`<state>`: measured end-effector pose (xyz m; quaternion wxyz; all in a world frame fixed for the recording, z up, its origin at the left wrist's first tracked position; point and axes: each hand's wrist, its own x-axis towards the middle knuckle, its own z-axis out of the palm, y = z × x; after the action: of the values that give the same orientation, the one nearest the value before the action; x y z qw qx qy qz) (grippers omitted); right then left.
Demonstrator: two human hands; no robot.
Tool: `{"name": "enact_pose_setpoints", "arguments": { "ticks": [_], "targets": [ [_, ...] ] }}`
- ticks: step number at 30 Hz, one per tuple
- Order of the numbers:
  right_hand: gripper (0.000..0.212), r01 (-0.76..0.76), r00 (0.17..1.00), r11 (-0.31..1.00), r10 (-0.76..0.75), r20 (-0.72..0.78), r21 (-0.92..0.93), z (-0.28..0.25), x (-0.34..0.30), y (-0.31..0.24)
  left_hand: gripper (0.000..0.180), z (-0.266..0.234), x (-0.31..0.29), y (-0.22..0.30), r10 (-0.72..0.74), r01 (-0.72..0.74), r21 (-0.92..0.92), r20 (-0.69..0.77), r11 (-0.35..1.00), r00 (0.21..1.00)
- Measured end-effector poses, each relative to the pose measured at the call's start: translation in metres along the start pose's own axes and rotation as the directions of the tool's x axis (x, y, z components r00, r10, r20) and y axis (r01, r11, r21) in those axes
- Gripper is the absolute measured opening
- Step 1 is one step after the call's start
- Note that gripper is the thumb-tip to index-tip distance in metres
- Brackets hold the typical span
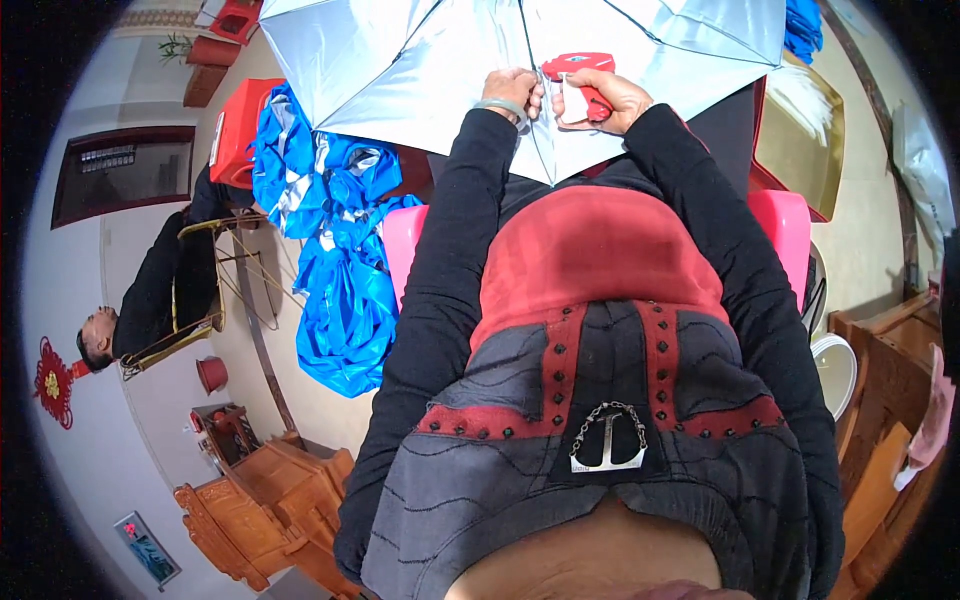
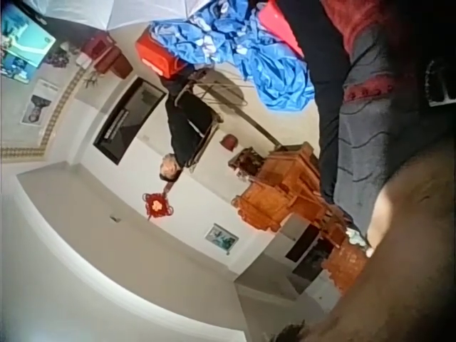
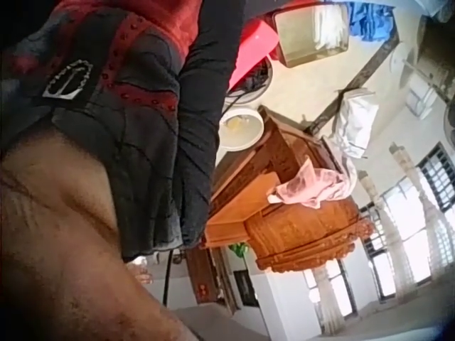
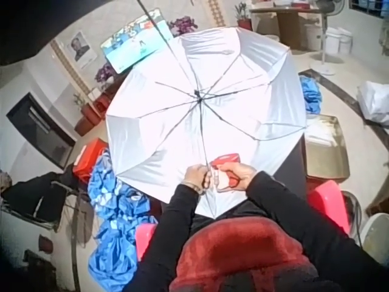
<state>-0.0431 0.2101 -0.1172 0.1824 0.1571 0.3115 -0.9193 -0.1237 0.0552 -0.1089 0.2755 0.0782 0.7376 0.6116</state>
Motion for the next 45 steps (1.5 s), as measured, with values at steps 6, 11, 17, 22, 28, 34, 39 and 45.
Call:
{"name": "enact_pose_setpoints", "arguments": {
  "ticks": [6, 11, 17, 22, 28, 34, 39, 45],
  "targets": [
    [0.030, 0.004, 1.000, 1.000, -0.004, -0.018, -0.015, 0.005, -0.002, 0.000, 0.017, 0.001, 0.002, -0.002, 0.006, -0.005, 0.033, -0.010, 0.999, 1.000],
    [0.028, -0.007, 1.000, 1.000, 0.007, -0.006, -0.024, 0.002, 0.000, 0.000, 0.018, 0.004, 0.001, 0.001, 0.012, -0.011, 0.079, -0.011, 0.997, 1.000],
    [0.024, -0.012, 1.000, 0.999, 0.012, -0.002, -0.052, 0.004, -0.005, -0.001, 0.018, 0.006, 0.000, 0.001, 0.026, -0.021, 0.094, -0.046, 0.995, 0.999],
    [0.023, -0.001, 1.000, 0.999, 0.000, -0.017, -0.047, 0.005, -0.006, -0.001, 0.018, 0.003, 0.002, -0.002, 0.018, -0.013, 0.089, -0.062, 0.996, 0.998],
    [0.024, 0.000, 0.999, 1.000, 0.000, 0.046, -0.002, 0.003, -0.004, -0.001, 0.018, -0.004, 0.005, -0.003, -0.023, 0.022, -0.087, -0.010, 0.996, 1.000],
    [0.026, 0.002, 0.999, 1.000, -0.001, 0.034, -0.018, 0.002, -0.003, 0.000, 0.018, -0.006, 0.002, 0.000, -0.047, 0.049, -0.145, 0.018, 0.988, 0.999],
    [0.026, -0.013, 0.997, 1.000, 0.014, 0.081, -0.017, 0.000, -0.001, -0.001, 0.018, -0.006, 0.001, 0.001, -0.050, 0.054, -0.131, 0.032, 0.990, 0.998],
    [0.025, -0.006, 0.999, 1.000, 0.007, 0.051, -0.016, 0.003, -0.004, -0.001, 0.019, -0.009, 0.005, -0.003, -0.058, 0.059, -0.131, 0.008, 0.990, 0.998]
  ]
}}
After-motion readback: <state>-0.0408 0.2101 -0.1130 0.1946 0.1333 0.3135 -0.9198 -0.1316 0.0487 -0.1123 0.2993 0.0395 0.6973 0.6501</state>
